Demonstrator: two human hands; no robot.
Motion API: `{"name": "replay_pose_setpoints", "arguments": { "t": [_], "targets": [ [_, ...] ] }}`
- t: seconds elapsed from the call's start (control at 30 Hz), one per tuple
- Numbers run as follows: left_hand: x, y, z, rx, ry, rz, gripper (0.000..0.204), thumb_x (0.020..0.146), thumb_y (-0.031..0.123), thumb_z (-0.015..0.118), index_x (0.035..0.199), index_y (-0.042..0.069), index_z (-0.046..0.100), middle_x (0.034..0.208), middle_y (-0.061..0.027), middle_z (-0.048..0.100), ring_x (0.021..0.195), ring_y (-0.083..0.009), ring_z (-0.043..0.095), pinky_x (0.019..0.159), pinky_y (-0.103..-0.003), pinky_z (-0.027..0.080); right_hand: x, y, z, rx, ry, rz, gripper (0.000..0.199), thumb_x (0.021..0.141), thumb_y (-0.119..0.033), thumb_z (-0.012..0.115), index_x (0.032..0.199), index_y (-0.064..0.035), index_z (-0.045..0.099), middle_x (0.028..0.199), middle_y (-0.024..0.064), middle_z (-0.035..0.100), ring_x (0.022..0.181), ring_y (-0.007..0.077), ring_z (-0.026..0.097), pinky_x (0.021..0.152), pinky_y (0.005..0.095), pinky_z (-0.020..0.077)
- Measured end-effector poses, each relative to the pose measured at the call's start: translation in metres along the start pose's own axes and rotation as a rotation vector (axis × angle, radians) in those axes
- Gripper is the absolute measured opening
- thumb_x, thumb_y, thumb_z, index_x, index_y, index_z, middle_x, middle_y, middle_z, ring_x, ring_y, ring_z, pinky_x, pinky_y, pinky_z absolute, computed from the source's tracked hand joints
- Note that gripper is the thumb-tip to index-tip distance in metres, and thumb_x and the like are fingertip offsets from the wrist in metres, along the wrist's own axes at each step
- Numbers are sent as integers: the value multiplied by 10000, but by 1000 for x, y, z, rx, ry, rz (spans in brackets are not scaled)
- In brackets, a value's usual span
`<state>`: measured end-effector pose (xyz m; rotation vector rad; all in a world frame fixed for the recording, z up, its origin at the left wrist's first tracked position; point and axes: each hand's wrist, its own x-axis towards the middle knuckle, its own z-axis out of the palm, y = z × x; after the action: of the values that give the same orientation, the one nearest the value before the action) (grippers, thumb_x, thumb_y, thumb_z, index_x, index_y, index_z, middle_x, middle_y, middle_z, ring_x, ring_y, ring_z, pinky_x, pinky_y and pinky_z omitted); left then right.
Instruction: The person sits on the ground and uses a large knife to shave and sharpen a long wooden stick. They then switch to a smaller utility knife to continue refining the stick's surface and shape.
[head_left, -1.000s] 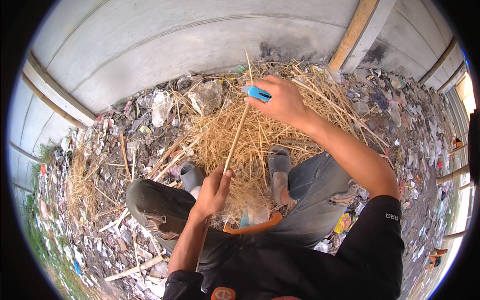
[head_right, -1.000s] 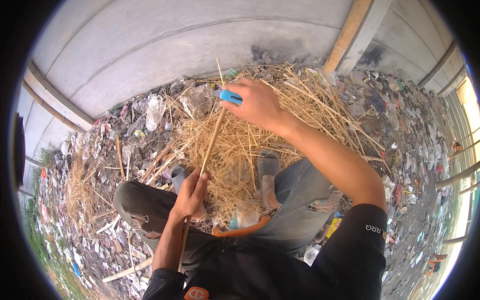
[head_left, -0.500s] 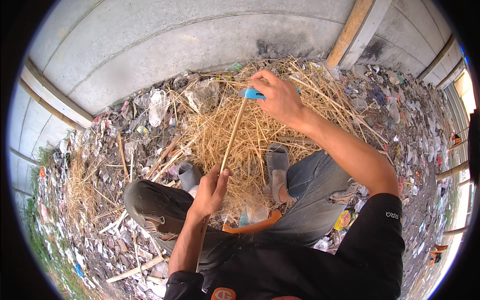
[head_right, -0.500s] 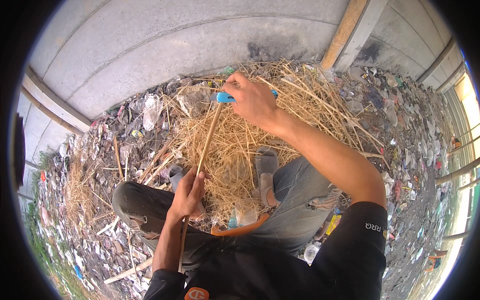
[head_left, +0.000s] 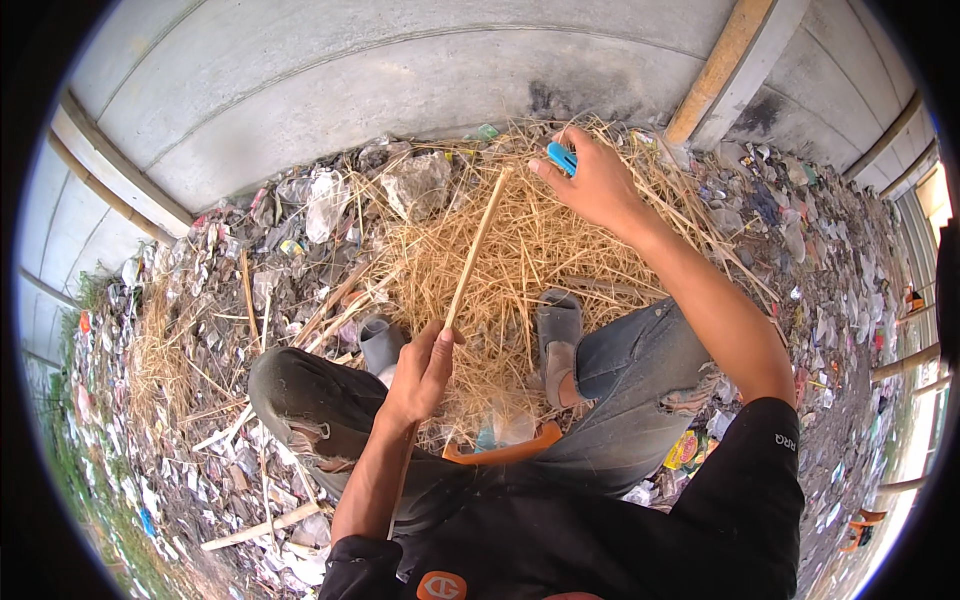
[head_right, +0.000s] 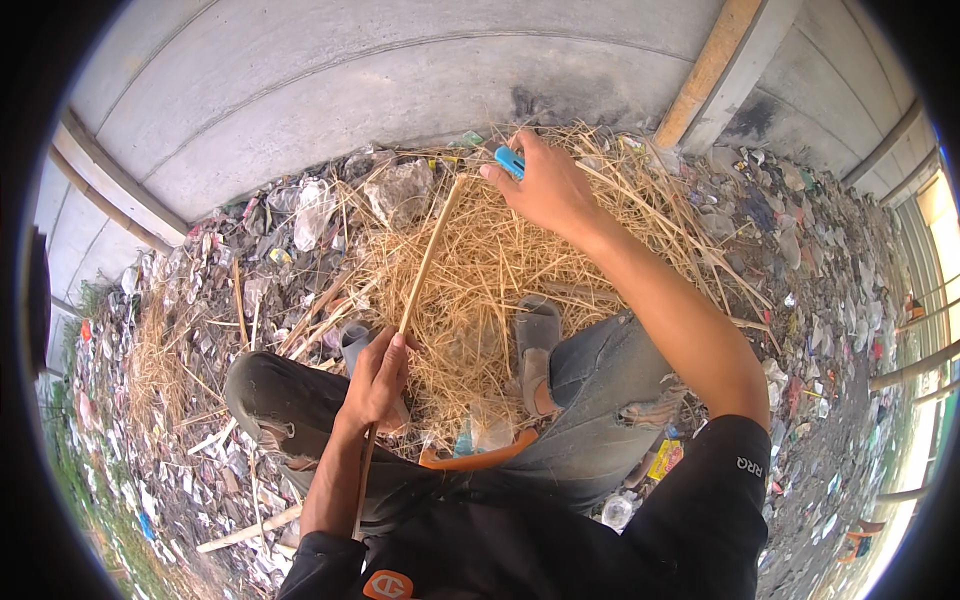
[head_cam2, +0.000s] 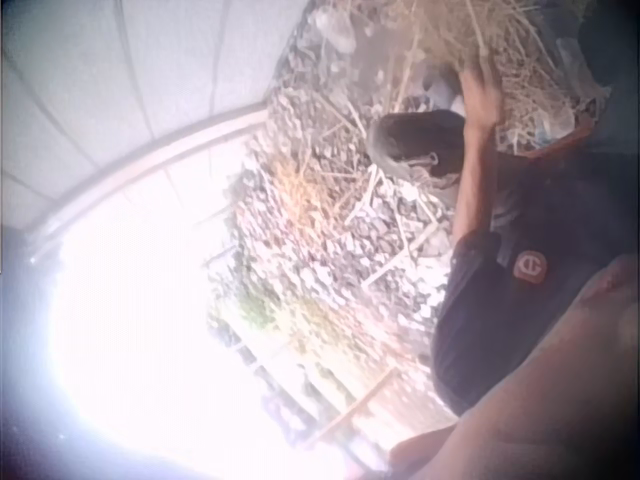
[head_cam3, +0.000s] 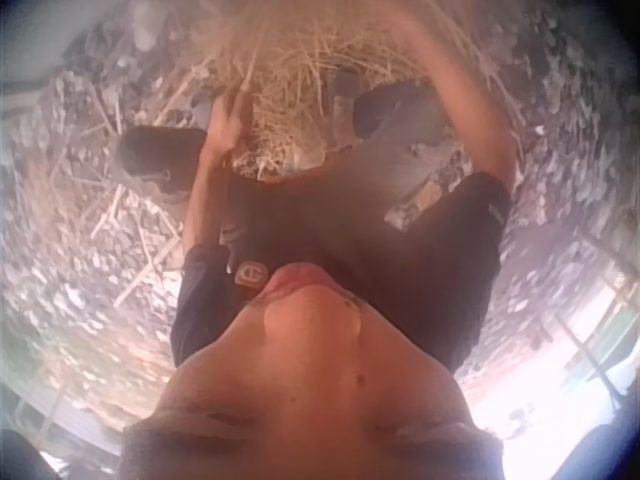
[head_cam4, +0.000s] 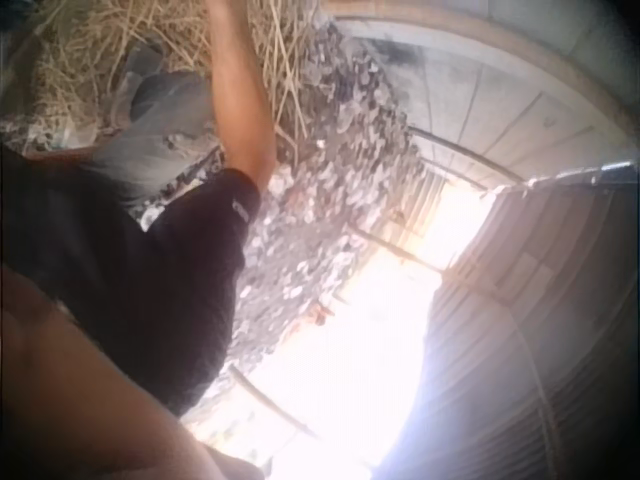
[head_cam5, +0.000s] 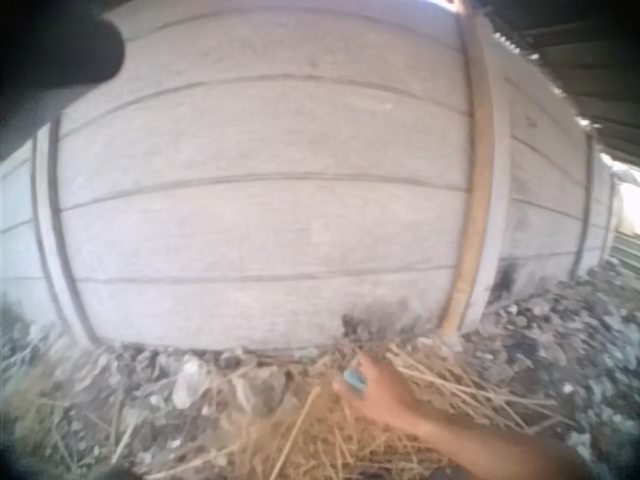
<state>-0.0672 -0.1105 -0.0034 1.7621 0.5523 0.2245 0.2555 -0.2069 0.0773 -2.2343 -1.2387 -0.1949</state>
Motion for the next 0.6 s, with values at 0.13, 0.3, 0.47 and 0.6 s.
{"name": "replay_pose_setpoints", "arguments": {
  "t": [0.13, 0.3, 0.47, 0.6],
  "targets": [
    [5, 0, -3, -105, 25, -10, 383, 1093, 344, 438, 1042, 11, 619, 626, 35, 431, 570, -63, 399, 529, -268, 340, -6, -17, -9, 93, -272, 149, 466, 1003, -472, 562, 900, -21, 619, 641, 69, 590, 573, 189, 583, 529, 393, 425],
    [15, 10, -1, -170, 36, 59, 367, 1104, 333, 422, 1060, 10, 591, 610, 79, 390, 514, -25, 348, 477, -222, 283, -16, -32, -17, 283, -225, 24, 468, 1043, -442, 490, 822, -42, 591, 586, 40, 504, 543, 165, 478, 548, 379, 386],
    [16, 16, -2, -77, 83, 84, 346, 1086, 335, 481, 1060, 17, 614, 625, 48, 425, 566, -47, 380, 506, -259, 313, -36, -68, -5, 338, -537, -216, 471, 1055, -420, 468, 823, -26, 582, 567, 95, 530, 518, 232, 534, 538, 411, 426],
    [20, 16, 4, -8, 127, 142, 306, 1078, 291, 502, 1060, 4, 607, 609, 9, 439, 556, -81, 401, 508, -294, 339, -67, -80, 22, 343, -649, -341, 479, 1058, -417, 466, 849, -2, 581, 568, 163, 557, 522, 319, 583, 541, 454, 448]
  ]
}}
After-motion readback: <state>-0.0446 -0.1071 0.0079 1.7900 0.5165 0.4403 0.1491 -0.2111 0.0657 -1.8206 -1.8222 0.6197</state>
